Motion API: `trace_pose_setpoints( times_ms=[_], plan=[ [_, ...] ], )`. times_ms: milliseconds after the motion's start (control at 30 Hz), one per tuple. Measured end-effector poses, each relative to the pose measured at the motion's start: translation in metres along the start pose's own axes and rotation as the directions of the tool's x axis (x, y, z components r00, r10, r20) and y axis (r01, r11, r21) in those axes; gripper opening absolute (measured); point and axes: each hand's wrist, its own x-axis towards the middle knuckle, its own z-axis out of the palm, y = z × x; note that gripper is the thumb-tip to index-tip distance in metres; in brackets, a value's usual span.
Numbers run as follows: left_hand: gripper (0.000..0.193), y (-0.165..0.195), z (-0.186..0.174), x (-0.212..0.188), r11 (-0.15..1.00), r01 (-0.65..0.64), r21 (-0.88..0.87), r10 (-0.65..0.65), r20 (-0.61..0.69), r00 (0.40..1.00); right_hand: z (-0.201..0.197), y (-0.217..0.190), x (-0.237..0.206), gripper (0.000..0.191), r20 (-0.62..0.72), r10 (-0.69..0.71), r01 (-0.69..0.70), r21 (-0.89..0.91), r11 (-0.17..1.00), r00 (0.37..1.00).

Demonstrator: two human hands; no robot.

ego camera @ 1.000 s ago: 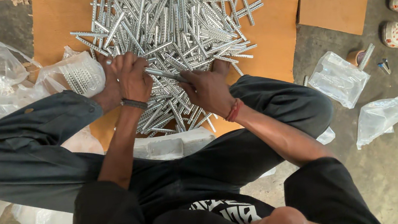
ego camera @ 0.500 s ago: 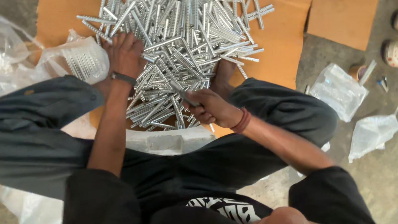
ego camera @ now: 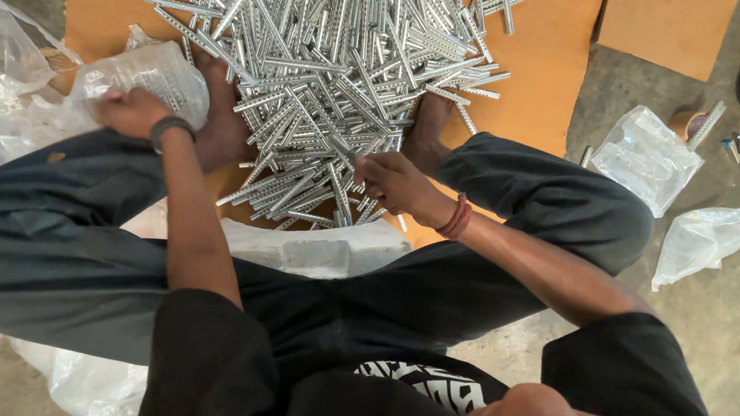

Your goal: The person sits cross-legged on the floor and sorts a large pile of small silver metal fasteners by hand. They repeatedly pick up individual pieces from the pile, briefly inspect them, and place them into a clear plastic bag to the left.

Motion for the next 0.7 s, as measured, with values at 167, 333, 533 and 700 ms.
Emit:
trace_pose_setpoints(
  times_ms=[167, 333, 533, 700],
  plan=[
    [0.019, -0.015, 0.023, 0.010, 0.828, 0.060, 0.558, -0.270, 0.302, 0.914, 0.003, -0.001, 0.008, 0.033, 0.000, -0.022, 0.022, -0.061, 0.998, 1.000],
    [0.027, -0.011, 0.045, 0.009, 0.363, -0.427, 0.828, -0.216, 0.520, 0.826, 0.000, 0.001, 0.013, 0.034, -0.033, -0.028, 0.024, -0.121, 0.992, 0.999],
    [0.033, -0.010, 0.037, 0.000, 0.286, -0.607, 0.741, -0.125, 0.657, 0.743, 0.002, 0.003, 0.011, 0.033, -0.035, -0.020, 0.016, -0.127, 0.992, 0.999],
    [0.035, 0.019, 0.015, -0.012, -0.022, -0.761, 0.648, -0.245, 0.734, 0.633, 0.007, 0.008, 0.005, 0.032, 0.012, -0.111, 0.111, -0.164, 0.980, 0.994]
  ],
)
